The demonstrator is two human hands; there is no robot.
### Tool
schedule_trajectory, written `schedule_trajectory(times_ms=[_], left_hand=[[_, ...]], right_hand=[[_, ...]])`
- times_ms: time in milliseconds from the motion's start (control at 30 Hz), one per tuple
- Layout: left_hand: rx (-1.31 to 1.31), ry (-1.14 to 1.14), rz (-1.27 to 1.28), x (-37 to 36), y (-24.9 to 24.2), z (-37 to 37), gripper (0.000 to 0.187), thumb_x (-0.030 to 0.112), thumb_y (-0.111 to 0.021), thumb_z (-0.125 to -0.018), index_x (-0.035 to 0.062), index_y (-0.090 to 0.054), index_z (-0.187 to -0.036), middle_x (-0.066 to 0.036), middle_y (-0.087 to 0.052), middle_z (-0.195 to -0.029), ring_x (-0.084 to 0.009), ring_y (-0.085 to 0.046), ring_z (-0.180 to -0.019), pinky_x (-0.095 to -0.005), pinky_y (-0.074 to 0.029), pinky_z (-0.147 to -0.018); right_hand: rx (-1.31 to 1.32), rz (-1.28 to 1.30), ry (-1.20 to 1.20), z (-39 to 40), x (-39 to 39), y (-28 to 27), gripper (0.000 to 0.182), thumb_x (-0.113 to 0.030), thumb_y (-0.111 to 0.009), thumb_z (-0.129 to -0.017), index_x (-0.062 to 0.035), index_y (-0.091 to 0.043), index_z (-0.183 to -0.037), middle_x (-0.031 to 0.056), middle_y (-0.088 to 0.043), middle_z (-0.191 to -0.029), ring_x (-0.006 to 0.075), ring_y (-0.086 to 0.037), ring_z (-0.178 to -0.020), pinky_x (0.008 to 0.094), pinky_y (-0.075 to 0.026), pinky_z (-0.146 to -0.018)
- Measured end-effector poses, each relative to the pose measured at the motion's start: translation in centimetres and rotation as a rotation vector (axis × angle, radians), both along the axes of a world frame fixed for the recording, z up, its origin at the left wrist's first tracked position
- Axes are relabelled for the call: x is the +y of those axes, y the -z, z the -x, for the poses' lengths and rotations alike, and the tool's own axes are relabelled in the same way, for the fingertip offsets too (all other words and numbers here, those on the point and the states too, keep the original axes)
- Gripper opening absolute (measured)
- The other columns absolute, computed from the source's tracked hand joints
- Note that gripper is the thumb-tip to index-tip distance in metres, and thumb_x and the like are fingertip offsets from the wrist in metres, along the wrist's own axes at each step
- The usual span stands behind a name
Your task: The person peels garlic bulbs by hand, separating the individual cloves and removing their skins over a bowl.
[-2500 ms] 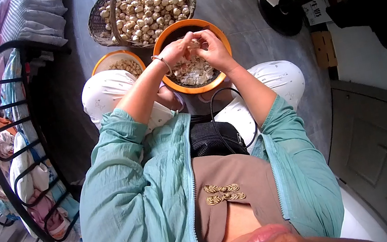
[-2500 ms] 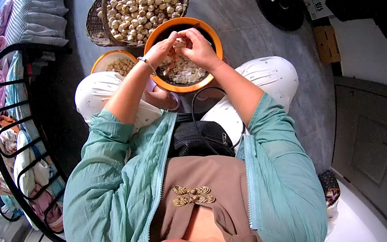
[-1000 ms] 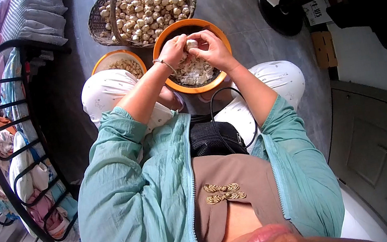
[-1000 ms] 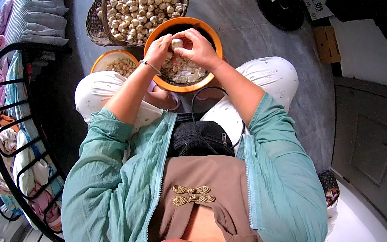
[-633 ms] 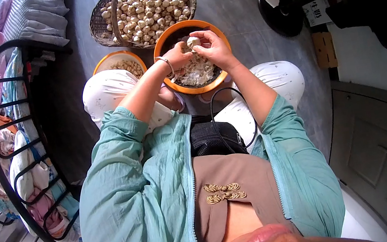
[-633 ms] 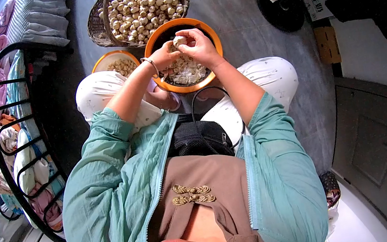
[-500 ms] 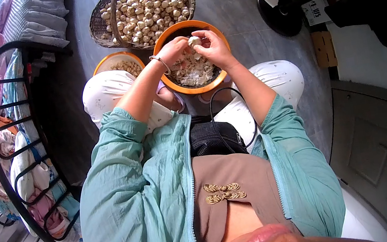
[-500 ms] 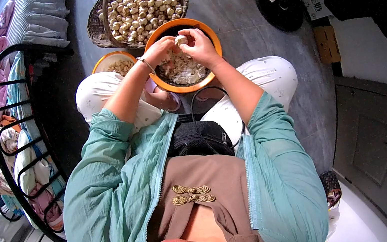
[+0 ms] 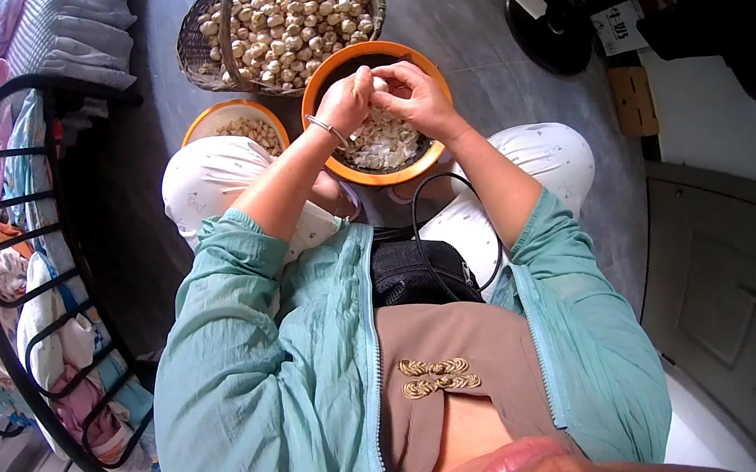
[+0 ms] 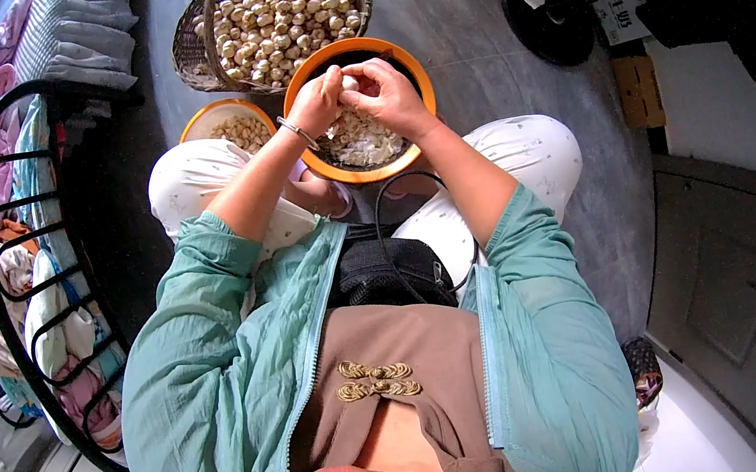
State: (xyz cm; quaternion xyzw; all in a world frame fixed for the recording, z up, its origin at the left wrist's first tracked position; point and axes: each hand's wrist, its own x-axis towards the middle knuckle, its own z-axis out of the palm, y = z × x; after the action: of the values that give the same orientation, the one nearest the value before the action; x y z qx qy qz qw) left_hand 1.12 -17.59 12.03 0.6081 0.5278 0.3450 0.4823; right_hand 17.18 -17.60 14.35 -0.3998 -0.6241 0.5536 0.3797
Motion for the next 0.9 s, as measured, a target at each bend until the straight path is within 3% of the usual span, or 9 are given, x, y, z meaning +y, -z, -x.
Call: schedule_trajectory(times_ms=[67,133,300,367,467,567,600,667,900], left_hand=[[0.030,-0.018,-0.058,0.0,0.7,0.1,0.049,0.039,-0.028,-0.096,0.0002,-0.057,-0.087,-0.009,-0.058,-0.065,-0.0181,-0.057,-0.049,-0.0309,-0.047,-0.047],[-0.181,-0.071,0.227,-0.1,-0.3,0.0,0.052,0.040,-0.025,-0.097,-0.0004,-0.057,-0.085,-0.008,-0.058,-0.065,-0.0167,-0.057,-0.050,-0.0295,-0.047,-0.045],[-0.309,-0.121,0.200,0.6,1.2,0.2,0.042,0.034,-0.034,-0.097,-0.0003,-0.057,-0.086,-0.007,-0.059,-0.069,-0.0155,-0.055,-0.050,-0.0290,-0.046,-0.044],[-0.253,-0.210,0.033,0.9,1.7,0.6,0.033,0.027,-0.042,-0.095,0.0002,-0.057,-0.086,-0.006,-0.059,-0.071,-0.0143,-0.057,-0.055,-0.0280,-0.046,-0.048],[-0.051,-0.184,0.106,1.1,-1.6,0.9,0.023,0.023,-0.055,-0.086,0.0008,-0.059,-0.087,-0.008,-0.062,-0.073,-0.0147,-0.061,-0.071,-0.0281,-0.048,-0.061],[0.168,-0.063,-0.286,0.8,-1.6,1.1,0.016,0.018,-0.061,-0.083,0.0024,-0.060,-0.088,-0.005,-0.060,-0.076,-0.0117,-0.057,-0.062,-0.0251,-0.048,-0.057],[0.168,-0.064,-0.286,0.7,-2.0,1.0,0.016,0.018,-0.061,-0.083,0.0024,-0.060,-0.088,-0.005,-0.060,-0.076,-0.0117,-0.057,-0.062,-0.0251,-0.048,-0.057],[0.288,-0.053,-0.349,0.4,-2.7,0.8,0.017,0.018,-0.061,-0.077,0.0035,-0.062,-0.085,-0.012,-0.063,-0.081,-0.0286,-0.062,-0.076,-0.0370,-0.050,-0.068],[0.418,-0.064,-0.358,0.1,-3.2,0.5,0.017,0.018,-0.064,-0.074,0.0044,-0.054,-0.075,-0.014,-0.061,-0.070,-0.0315,-0.061,-0.067,-0.0385,-0.048,-0.060]], right_hand=[[-0.008,0.004,-0.026,0.0,0.0,-0.5,0.033,-0.010,-0.067,-0.079,-0.0018,-0.057,-0.110,0.0045,-0.052,-0.104,0.0123,-0.058,-0.090,0.0251,-0.049,-0.081],[0.044,0.050,-0.049,0.0,-0.1,-0.9,0.034,-0.009,-0.067,-0.080,-0.0015,-0.056,-0.111,0.0038,-0.051,-0.106,0.0122,-0.058,-0.093,0.0255,-0.048,-0.083],[0.196,0.166,-0.014,0.2,-0.3,-0.8,0.034,-0.011,-0.068,-0.078,-0.0016,-0.058,-0.109,0.0041,-0.052,-0.105,0.0119,-0.058,-0.092,0.0253,-0.049,-0.082],[0.011,0.030,0.033,0.0,0.0,-0.1,0.036,-0.011,-0.067,-0.081,-0.0015,-0.055,-0.114,0.0033,-0.053,-0.106,0.0127,-0.057,-0.095,0.0265,-0.047,-0.085],[-0.099,-0.054,0.050,-0.5,0.5,0.3,0.036,-0.012,-0.067,-0.080,-0.0016,-0.056,-0.113,0.0041,-0.053,-0.107,0.0132,-0.058,-0.095,0.0267,-0.048,-0.084],[-0.116,-0.074,0.068,-0.5,0.4,0.4,0.036,-0.010,-0.067,-0.080,-0.0012,-0.056,-0.113,0.0051,-0.052,-0.108,0.0138,-0.058,-0.094,0.0267,-0.049,-0.083],[-0.116,-0.073,0.067,-0.5,0.4,0.4,0.036,-0.010,-0.067,-0.080,-0.0012,-0.056,-0.113,0.0051,-0.052,-0.108,0.0138,-0.058,-0.094,0.0267,-0.049,-0.083],[-0.167,-0.143,0.075,-0.5,0.4,0.3,0.035,-0.007,-0.066,-0.078,-0.0023,-0.057,-0.112,0.0055,-0.051,-0.108,0.0145,-0.058,-0.095,0.0272,-0.049,-0.083],[-0.165,-0.261,0.063,-0.2,0.1,-0.1,0.036,-0.004,-0.065,-0.073,-0.0041,-0.058,-0.109,0.0083,-0.052,-0.104,0.0189,-0.056,-0.094,0.0282,-0.050,-0.078]])
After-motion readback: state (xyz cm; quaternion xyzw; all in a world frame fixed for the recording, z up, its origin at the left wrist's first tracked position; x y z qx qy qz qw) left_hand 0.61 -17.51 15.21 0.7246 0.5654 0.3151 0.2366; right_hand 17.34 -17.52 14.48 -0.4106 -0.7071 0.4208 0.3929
